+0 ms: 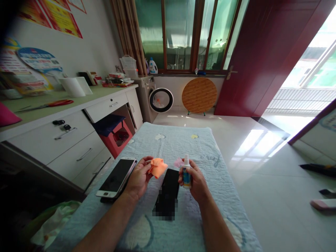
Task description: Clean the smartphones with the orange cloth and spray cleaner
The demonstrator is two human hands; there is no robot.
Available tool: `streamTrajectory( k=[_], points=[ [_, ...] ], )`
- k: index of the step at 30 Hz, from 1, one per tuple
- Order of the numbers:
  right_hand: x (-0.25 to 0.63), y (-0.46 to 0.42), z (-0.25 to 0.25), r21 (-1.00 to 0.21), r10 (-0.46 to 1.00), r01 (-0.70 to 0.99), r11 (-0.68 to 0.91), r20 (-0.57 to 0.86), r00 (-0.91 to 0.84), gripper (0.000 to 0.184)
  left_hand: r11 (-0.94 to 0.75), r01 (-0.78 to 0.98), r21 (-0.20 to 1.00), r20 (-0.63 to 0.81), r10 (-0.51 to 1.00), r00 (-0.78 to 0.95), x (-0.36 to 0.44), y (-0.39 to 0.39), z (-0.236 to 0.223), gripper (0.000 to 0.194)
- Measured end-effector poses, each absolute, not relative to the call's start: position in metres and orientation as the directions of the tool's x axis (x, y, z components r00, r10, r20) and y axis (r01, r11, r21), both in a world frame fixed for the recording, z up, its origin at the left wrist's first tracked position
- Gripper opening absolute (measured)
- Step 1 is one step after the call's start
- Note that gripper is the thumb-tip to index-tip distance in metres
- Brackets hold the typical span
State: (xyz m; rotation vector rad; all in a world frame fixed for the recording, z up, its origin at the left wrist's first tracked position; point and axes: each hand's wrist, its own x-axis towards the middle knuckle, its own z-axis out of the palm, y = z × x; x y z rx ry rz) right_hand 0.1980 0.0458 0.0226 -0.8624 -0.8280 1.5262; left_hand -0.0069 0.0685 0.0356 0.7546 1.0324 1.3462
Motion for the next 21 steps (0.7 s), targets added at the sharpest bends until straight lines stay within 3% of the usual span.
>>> streamTrajectory(
  k=[3,16,21],
  points=[
    [0.197,0.045,0.023,-0.874,0.991,-0.473,-0.113,-0.061,-0.123,0.039,0.144,-0.525,0.839,-0.193,0.98,-0.04,-0.004,0.069,0.037,0.038],
    [0.189,0.041,0.023,-0.858,0.975,-0.484,-0.175,-0.082,-0.207,0.026,0.235,-0.689,0.686,-0.288,0.957,0.04,-0.005,0.071,0.029,0.031],
    [0.189,0.041,0.019,-0.859,0.977,-0.481,-0.176,-0.093,-0.191,0.042,0.234,-0.676,0.699,-0.292,0.956,0.029,-0.007,0.073,0.026,0.029]
  ],
)
